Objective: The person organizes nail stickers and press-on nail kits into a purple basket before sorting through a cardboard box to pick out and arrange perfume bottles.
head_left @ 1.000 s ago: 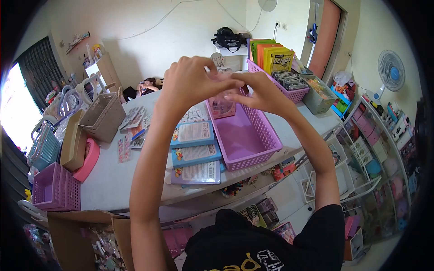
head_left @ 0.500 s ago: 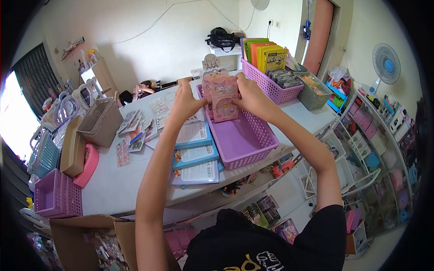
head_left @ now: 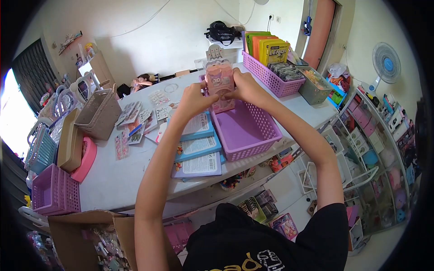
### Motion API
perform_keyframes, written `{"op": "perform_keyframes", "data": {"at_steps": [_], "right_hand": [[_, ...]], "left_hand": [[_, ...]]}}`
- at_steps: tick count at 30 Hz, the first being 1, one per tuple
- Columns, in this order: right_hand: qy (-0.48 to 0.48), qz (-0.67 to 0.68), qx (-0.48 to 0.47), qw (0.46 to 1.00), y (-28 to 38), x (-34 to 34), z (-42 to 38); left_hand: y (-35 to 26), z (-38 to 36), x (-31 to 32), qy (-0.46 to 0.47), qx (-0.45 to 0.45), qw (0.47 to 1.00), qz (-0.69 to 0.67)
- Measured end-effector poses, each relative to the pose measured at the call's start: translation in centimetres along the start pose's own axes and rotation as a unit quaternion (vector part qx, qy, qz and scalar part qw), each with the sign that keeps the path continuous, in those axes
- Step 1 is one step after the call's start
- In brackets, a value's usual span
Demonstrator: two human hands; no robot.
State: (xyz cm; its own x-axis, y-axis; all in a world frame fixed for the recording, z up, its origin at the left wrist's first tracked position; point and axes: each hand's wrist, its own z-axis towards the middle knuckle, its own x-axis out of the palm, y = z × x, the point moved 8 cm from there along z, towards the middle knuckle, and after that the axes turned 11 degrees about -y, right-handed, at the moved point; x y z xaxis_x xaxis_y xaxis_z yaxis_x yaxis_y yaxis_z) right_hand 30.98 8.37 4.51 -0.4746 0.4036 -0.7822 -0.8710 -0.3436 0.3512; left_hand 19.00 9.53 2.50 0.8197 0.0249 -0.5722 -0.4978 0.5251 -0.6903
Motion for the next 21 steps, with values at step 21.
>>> {"op": "perform_keyframes", "data": {"at_steps": [21], "right_hand": [[0.064, 0.014, 0.053, 0.997, -1.3, -1.3, 0.4]], "left_hand": [[1.8, -0.7, -4.5, 0.093, -0.013, 0.994, 0.06]]}}
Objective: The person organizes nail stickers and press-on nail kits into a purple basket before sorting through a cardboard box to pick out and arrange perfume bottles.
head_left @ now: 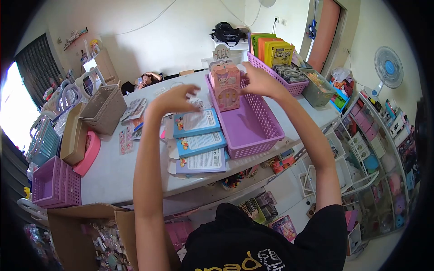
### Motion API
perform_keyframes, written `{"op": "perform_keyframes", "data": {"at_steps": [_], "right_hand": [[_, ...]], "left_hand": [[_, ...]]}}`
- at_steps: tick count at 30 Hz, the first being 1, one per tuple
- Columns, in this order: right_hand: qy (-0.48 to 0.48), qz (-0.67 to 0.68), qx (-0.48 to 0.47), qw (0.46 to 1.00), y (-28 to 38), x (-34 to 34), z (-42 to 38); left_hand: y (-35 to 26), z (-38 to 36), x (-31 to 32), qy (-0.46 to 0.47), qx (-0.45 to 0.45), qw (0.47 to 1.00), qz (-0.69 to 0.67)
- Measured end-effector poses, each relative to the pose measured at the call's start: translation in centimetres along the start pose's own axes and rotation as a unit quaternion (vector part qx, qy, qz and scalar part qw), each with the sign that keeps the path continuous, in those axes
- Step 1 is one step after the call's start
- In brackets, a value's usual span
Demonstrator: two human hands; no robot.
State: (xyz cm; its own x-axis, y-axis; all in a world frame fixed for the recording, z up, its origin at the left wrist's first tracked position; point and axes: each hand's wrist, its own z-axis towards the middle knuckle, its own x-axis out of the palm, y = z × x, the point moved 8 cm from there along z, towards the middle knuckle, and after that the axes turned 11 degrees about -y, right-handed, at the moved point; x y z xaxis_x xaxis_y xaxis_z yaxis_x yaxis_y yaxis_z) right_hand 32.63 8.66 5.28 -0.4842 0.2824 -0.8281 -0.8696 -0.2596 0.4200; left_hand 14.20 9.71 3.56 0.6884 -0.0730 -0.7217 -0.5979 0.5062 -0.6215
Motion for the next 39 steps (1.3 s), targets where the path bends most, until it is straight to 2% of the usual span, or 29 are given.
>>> {"op": "perform_keyframes", "data": {"at_steps": [2, 4, 7, 9, 11, 13, 14, 16, 17, 19, 20, 22, 23, 24, 25, 26, 28, 29, 30, 31, 32, 34, 35, 36, 37, 38, 39], "right_hand": [[0.004, 0.005, -0.006, 1.0, 1.1, -2.0, -1.2], [-0.054, 0.028, -0.027, 0.998, 2.4, -4.1, -2.1], [-0.09, 0.085, -0.032, 0.992, 4.5, -5.7, -3.5], [-0.067, 0.1, -0.049, 0.992, 5.3, -5.0, -4.0], [-0.044, 0.114, -0.064, 0.99, 6.0, -4.1, -4.2], [-0.009, 0.143, -0.226, 0.964, 8.6, -2.4, -4.7], [-0.01, 0.143, -0.226, 0.964, 8.9, -1.8, -4.6], [-0.046, 0.046, -0.4, 0.914, 12.0, -0.6, -5.8], [-0.047, 0.049, -0.397, 0.915, 12.5, 0.1, -5.5], [0.001, -0.062, -0.376, 0.925, 13.3, 2.8, -4.5], [-0.001, -0.06, -0.375, 0.925, 14.1, 2.7, -4.4], [0.073, -0.137, -0.296, 0.942, 14.5, 3.0, -3.9], [0.072, -0.137, -0.297, 0.942, 14.4, 3.0, -3.7], [0.009, -0.108, -0.315, 0.943, 14.4, 2.0, -3.5], [-0.052, -0.081, -0.331, 0.939, 14.3, 0.8, -3.4], [-0.05, -0.083, -0.331, 0.938, 13.5, 0.2, -3.2], [-0.141, 0.124, -0.351, 0.917, 11.8, -4.0, -3.2], [-0.139, 0.124, -0.352, 0.917, 11.1, -4.6, -3.8], [-0.144, 0.242, -0.245, 0.928, 9.1, -5.9, -3.5], [-0.147, 0.353, -0.132, 0.914, 6.7, -6.8, -3.2], [-0.149, 0.351, -0.132, 0.915, 5.3, -7.2, -3.1], [-0.126, 0.294, -0.078, 0.944, 2.1, -6.5, -2.6], [-0.11, 0.277, -0.052, 0.953, 1.4, -6.3, -2.6], [-0.11, 0.276, -0.05, 0.954, 1.0, -6.0, -2.6], [-0.056, 0.272, -0.032, 0.96, 0.4, -4.6, -2.4], [-0.002, 0.267, -0.014, 0.963, 0.0, -3.5, -2.4], [0.012, 0.231, -0.008, 0.973, 0.2, -3.0, -2.5]], "left_hand": [[1.3, -2.6, 1.5, 0.223, -0.035, 0.964, 0.139], [1.2, -3.4, 1.2, 0.212, -0.036, 0.965, 0.148], [0.3, -3.9, 1.1, 0.206, -0.043, 0.961, 0.177], [0.4, -3.9, 1.1, 0.211, -0.051, 0.956, 0.198], [0.6, -3.2, -0.4, 0.128, -0.051, 0.978, 0.159], [0.6, -3.2, -1.5, 0.095, -0.065, 0.984, 0.138], [0.6, -3.2, -2.4, 0.062, -0.08, 0.988, 0.116], [0.1, -3.2, -3.4, 0.036, -0.05, 0.991, 0.117], [0.4, -3.1, -3.9, 0.018, -0.071, 0.995, 0.07], [-0.5, -3.7, -4.8, -0.033, -0.113, 0.993, 0.008], [-0.4, -3.8, -4.9, -0.032, -0.112, 0.993, 0.011], [-0.2, -3.8, -5.5, -0.053, -0.077, 0.996, -0.01], [0.5, -3.6, -5.9, -0.05, -0.077, 0.996, -0.004], [0.4, -3.8, -6.2, -0.05, -0.077, 0.996, -0.004], [0.6, -4.2, -6.5, -0.056, -0.102, 0.987, -0.11], [0.6, -4.5, -6.5, -0.062, -0.127, 0.966, -0.216], [0.0, -4.9, -7.1, -0.096, -0.135, 0.968, -0.189], [-0.8, -5.2, -7.5, -0.118, -0.133, 0.979, -0.103], [-1.2, -5.5, -7.8, -0.139, -0.127, 0.982, -0.015], [-1.8, -6.0, -7.6, -0.14, -0.072, 0.986, 0.055], [-1.8, -6.7, -7.2, -0.139, -0.069, 0.986, 0.054], [-3.6, -7.9, -4.2, 0.003, -0.045, 0.991, 0.126], [-4.0, -7.8, -3.7, 0.006, -0.045, 0.991, 0.123], [-4.4, -7.8, -2.4, 0.074, -0.033, 0.986, 0.142], [-4.7, -7.8, -1.1, 0.14, -0.021, 0.977, 0.161], [-5.1, -7.3, -0.7, 0.141, -0.02, 0.977, 0.161], [-5.1, -6.7, -0.3, 0.157, -0.03, 0.966, 0.205]]}}
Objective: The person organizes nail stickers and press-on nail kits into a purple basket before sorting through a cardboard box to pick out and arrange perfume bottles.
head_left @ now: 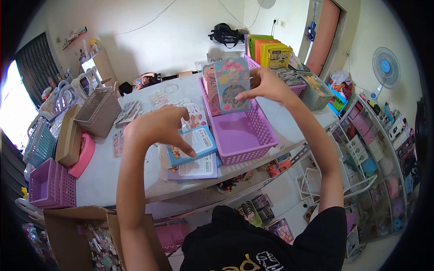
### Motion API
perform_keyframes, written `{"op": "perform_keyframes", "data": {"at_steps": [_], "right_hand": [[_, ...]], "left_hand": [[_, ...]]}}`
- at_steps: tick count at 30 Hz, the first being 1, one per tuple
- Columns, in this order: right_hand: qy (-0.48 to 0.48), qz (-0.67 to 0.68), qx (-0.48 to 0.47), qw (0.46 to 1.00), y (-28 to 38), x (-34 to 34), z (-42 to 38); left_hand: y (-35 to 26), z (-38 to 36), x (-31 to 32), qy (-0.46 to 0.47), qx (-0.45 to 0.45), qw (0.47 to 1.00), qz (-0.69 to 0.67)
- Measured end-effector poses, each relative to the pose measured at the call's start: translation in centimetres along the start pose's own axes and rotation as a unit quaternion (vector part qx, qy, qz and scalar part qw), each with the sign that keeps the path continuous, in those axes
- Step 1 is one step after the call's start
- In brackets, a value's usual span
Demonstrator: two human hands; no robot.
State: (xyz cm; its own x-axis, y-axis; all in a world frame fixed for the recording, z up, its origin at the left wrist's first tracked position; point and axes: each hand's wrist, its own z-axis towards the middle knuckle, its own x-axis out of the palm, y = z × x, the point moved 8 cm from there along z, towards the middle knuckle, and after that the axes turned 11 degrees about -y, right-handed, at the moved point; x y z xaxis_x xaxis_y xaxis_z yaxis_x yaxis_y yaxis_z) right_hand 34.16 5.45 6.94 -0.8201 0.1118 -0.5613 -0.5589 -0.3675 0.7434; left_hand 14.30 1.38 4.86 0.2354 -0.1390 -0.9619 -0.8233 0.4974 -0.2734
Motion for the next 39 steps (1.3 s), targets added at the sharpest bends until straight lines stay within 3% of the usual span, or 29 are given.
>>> {"op": "perform_keyframes", "data": {"at_steps": [3, 6, 9, 11, 13, 14, 16, 19, 21, 24, 25, 29, 31, 32, 35, 39], "right_hand": [[0.059, -0.072, -0.03, 0.995, -1.4, 2.0, 0.7], [0.078, -0.097, -0.045, 0.991, -2.0, 3.2, 1.1], [0.062, -0.109, -0.049, 0.991, -2.4, 3.5, 1.5], [0.046, -0.099, -0.046, 0.993, -2.1, 3.6, 1.4], [0.029, -0.144, -0.045, 0.988, -1.3, 3.7, 1.0], [0.03, -0.143, -0.044, 0.988, -1.6, 4.1, 0.7], [-0.098, -0.327, -0.196, 0.919, 0.4, 3.5, 0.0], [-0.075, -0.395, -0.128, 0.907, 0.5, 3.4, 0.1], [-0.076, -0.4, -0.121, 0.905, 0.8, 3.5, 0.2], [-0.088, -0.409, -0.123, 0.9, 0.7, 3.5, 0.0], [-0.101, -0.411, -0.136, 0.896, 0.8, 3.4, -0.1], [-0.004, -0.333, -0.127, 0.934, -0.9, 2.4, 1.0], [0.138, -0.118, -0.107, 0.978, -1.2, 2.8, 0.6], [0.172, -0.083, -0.052, 0.98, -1.4, 2.5, -0.1], [0.17, -0.006, -0.138, 0.976, 0.7, 2.0, -1.5], [0.114, -0.023, -0.114, 0.987, 0.2, 3.2, -0.8]], "left_hand": [[-1.2, 1.7, -0.8, 0.042, -0.033, 0.996, 0.07], [-0.9, 1.3, 0.2, 0.146, -0.055, 0.961, 0.227], [-0.3, -0.4, 1.9, 0.16, -0.022, 0.963, 0.215], [0.7, -1.4, 3.2, 0.141, 0.003, 0.97, 0.199], [0.9, -1.5, 2.9, 0.055, 0.044, 0.99, 0.125], [1.5, -1.6, 3.0, 0.066, 0.046, 0.991, 0.105], [1.6, -2.1, 1.6, 0.071, 0.014, 0.991, 0.116], [1.0, -2.9, -1.7, 0.069, -0.022, 0.989, 0.131], [0.8, -2.6, -4.1, 0.026, -0.077, 0.995, 0.055], [-0.8, -1.9, -7.3, -0.107, -0.007, 0.994, 0.008], [-1.5, -1.5, -7.4, -0.106, -0.007, 0.994, 0.009], [-4.7, 1.7, -6.9, -0.107, 0.029, 0.994, -0.009], [-5.8, 3.9, -6.5, -0.14, 0.075, 0.987, 0.033], [-6.0, 4.9, -6.1, -0.143, 0.074, 0.986, 0.033], [-6.7, 7.1, -5.1, -0.166, 0.06, 0.979, 0.102], [-7.6, 8.4, -3.1, -0.142, 0.089, 0.979, 0.114]]}}
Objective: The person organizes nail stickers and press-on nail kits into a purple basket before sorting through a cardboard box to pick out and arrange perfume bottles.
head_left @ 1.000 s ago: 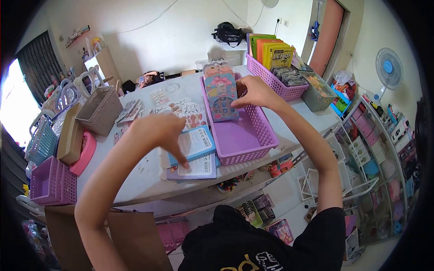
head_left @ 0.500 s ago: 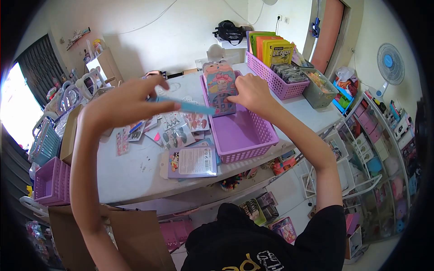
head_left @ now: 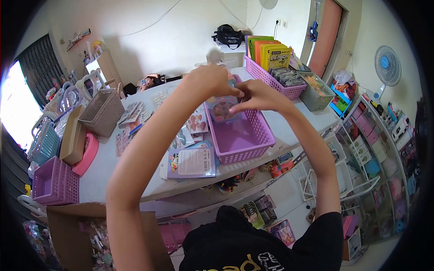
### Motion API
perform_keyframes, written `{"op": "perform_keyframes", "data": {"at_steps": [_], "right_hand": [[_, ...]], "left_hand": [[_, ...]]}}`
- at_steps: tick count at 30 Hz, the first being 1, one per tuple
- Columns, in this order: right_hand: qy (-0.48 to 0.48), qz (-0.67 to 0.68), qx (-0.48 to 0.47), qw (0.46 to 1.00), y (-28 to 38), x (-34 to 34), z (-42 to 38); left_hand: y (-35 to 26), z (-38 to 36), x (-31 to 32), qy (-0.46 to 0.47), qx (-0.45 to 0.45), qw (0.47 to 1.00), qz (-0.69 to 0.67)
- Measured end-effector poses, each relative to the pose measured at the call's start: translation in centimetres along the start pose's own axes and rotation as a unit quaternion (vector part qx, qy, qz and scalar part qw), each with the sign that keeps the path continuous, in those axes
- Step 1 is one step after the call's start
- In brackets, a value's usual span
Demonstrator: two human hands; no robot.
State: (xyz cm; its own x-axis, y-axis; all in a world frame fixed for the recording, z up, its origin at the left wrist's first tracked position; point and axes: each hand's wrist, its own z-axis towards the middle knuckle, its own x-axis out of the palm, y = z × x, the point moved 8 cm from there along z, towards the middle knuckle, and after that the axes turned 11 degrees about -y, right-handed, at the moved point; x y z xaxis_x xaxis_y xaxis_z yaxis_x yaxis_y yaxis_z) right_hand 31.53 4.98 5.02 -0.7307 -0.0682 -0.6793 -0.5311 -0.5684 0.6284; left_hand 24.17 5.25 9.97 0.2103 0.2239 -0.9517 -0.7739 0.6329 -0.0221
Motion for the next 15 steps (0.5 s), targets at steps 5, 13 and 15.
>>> {"op": "perform_keyframes", "data": {"at_steps": [5, 13, 15], "right_hand": [[-0.037, -0.095, 0.021, 0.995, -1.0, 0.3, 0.5], [-0.122, -0.317, -0.031, 0.94, 0.2, 0.8, 0.2], [-0.122, -0.413, -0.009, 0.902, 0.8, 0.6, 0.2]], "left_hand": [[1.7, -2.9, -2.7, -0.127, -0.047, 0.988, 0.079], [1.3, -14.3, 4.0, 0.185, 0.09, 0.977, 0.058], [1.2, -14.7, 4.4, 0.148, 0.114, 0.98, 0.074]]}}
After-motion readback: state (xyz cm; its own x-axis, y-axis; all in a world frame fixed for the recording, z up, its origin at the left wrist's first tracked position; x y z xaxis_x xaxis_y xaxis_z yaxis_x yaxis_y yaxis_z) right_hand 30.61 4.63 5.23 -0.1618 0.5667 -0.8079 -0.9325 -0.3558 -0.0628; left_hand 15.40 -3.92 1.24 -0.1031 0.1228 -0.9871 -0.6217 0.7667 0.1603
